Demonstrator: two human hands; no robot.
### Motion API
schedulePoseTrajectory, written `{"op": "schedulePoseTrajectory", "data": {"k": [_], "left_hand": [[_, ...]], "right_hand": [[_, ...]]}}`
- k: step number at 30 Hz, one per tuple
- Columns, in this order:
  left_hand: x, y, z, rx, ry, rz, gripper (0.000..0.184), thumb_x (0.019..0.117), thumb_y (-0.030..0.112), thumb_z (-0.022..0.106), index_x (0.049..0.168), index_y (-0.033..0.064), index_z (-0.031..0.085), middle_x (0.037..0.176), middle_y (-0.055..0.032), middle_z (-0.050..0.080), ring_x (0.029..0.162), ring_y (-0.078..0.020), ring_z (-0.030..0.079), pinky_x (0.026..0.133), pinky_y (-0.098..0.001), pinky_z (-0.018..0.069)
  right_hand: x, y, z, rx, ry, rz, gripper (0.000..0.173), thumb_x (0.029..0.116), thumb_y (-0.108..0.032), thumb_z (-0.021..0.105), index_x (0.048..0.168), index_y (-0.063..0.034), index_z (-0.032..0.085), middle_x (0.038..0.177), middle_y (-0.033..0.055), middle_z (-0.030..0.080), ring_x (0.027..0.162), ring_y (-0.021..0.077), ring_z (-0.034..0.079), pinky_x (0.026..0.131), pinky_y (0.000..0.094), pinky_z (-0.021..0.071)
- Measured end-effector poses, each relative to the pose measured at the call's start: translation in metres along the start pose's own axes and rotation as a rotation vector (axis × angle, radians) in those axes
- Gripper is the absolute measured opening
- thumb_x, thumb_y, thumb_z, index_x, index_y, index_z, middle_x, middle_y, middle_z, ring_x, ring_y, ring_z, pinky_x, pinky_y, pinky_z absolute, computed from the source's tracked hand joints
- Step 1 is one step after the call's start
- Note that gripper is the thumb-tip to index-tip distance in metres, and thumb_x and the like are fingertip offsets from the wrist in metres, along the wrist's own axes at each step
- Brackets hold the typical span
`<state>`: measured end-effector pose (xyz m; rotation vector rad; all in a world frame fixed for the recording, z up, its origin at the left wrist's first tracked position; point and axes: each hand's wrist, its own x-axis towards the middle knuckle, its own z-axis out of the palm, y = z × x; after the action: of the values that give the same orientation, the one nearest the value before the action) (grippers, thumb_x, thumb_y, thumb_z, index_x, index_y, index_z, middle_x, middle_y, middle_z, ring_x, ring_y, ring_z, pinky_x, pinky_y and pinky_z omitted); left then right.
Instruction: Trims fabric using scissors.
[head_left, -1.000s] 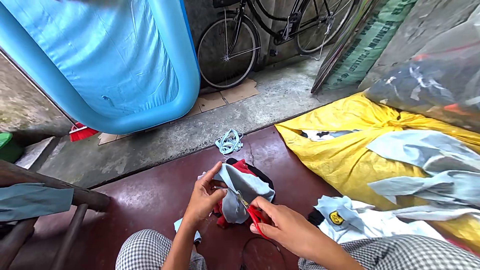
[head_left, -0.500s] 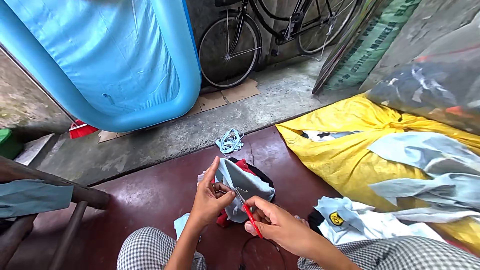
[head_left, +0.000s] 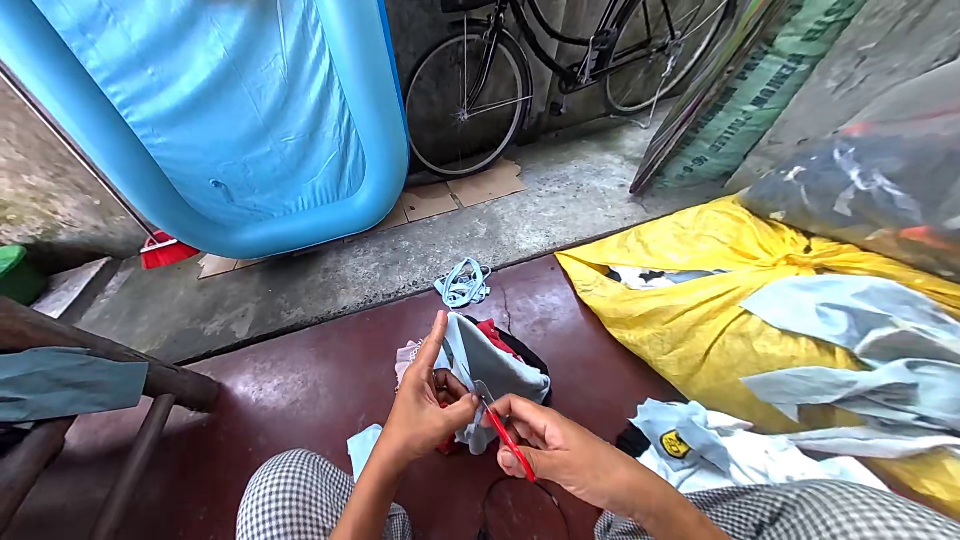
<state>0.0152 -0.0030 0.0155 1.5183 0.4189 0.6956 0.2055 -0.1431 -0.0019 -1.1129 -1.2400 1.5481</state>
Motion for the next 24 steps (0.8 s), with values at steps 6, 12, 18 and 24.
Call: {"op": "schedulePoseTrajectory", "data": {"k": [6,12,18,24], "left_hand": [[-0.0018,0.0016,-0.0001,-0.004,-0.047,0.006,0.116,0.0797,-0.008,0.076,0.166,0.0284,0.009,0.144,-0.0138,0.053,0.069,-0.0172,0.069,0.066,-0.0310,0.0620],[-0.0031,0.0026,-0.0003,0.005,-0.071,0.026,0.117,0.0801,-0.007,0.077,0.166,0.0295,0.007,0.156,-0.0113,0.042,0.069,-0.0150,0.068,0.066,-0.0298,0.0615],[-0.0040,0.0003,0.0036,0.015,-0.078,0.029,0.118,0.0790,-0.007,0.077,0.166,0.0282,0.006,0.161,-0.0104,0.034,0.068,-0.0151,0.068,0.065,-0.0310,0.0626],[-0.0044,0.0006,0.0062,0.009,-0.090,0.020,0.118,0.0801,-0.006,0.077,0.166,0.0286,0.004,0.162,-0.0102,0.032,0.067,-0.0140,0.068,0.066,-0.0303,0.0624]], "right_hand": [[0.0010,0.0011,0.0015,-0.007,-0.030,-0.022,0.051,0.0940,-0.036,0.074,0.134,-0.0124,0.052,0.095,0.0025,0.064,0.081,0.0120,0.064,0.073,0.0289,0.0547],[0.0010,0.0001,0.0007,-0.026,0.030,-0.032,0.049,0.0932,-0.032,0.075,0.132,-0.0119,0.054,0.095,0.0025,0.064,0.080,0.0124,0.064,0.072,0.0293,0.0556],[0.0014,-0.0003,0.0012,-0.013,0.011,-0.061,0.052,0.0942,-0.036,0.074,0.135,-0.0117,0.051,0.096,0.0022,0.065,0.082,0.0123,0.065,0.074,0.0298,0.0564],[0.0016,0.0000,0.0006,-0.038,0.040,-0.053,0.051,0.0937,-0.033,0.074,0.135,-0.0117,0.052,0.094,0.0019,0.065,0.080,0.0118,0.065,0.072,0.0288,0.0559]]}}
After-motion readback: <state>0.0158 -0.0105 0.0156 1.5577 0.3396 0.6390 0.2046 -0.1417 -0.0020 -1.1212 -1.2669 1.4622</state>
